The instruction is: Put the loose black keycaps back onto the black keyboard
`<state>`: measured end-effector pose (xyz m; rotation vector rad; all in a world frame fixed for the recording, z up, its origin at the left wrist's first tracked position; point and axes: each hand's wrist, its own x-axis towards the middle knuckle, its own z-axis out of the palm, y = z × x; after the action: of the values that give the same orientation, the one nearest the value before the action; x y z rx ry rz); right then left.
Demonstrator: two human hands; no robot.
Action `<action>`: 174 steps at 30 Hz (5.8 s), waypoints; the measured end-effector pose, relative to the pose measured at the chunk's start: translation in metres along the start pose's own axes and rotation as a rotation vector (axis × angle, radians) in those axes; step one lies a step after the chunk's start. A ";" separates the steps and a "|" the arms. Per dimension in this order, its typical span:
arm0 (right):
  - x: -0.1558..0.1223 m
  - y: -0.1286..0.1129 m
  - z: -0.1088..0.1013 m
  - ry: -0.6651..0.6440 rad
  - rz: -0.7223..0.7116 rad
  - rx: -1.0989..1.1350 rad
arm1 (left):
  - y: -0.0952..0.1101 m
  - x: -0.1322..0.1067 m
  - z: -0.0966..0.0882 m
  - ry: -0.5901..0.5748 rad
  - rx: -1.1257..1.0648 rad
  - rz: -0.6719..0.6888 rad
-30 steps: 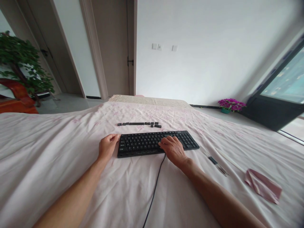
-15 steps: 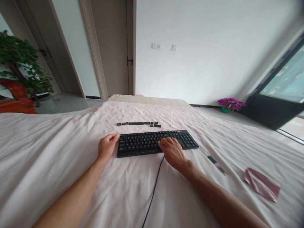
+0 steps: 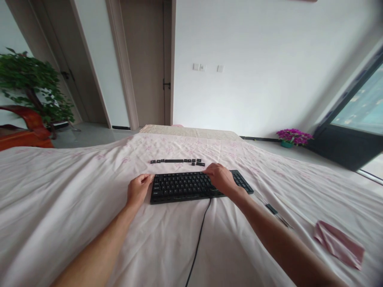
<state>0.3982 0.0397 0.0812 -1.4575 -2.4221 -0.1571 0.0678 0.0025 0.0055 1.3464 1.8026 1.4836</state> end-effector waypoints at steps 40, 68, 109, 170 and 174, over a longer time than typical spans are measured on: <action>0.026 0.008 0.003 0.065 -0.040 0.057 | -0.003 0.002 0.001 -0.004 -0.011 -0.011; -0.037 0.004 0.004 -0.026 -0.106 0.025 | -0.003 0.000 0.002 0.008 -0.030 -0.024; -0.054 -0.019 -0.001 -0.071 -0.190 -0.255 | -0.008 0.002 0.003 -0.009 0.008 -0.006; -0.074 0.085 0.039 0.140 0.765 0.066 | -0.005 0.001 -0.002 -0.039 0.207 0.064; -0.074 0.088 0.041 0.151 0.752 0.090 | -0.006 0.002 -0.002 -0.038 0.210 0.067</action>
<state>0.4987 0.0293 0.0132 -2.0996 -1.6013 0.0144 0.0626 0.0030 0.0009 1.5376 1.9500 1.3217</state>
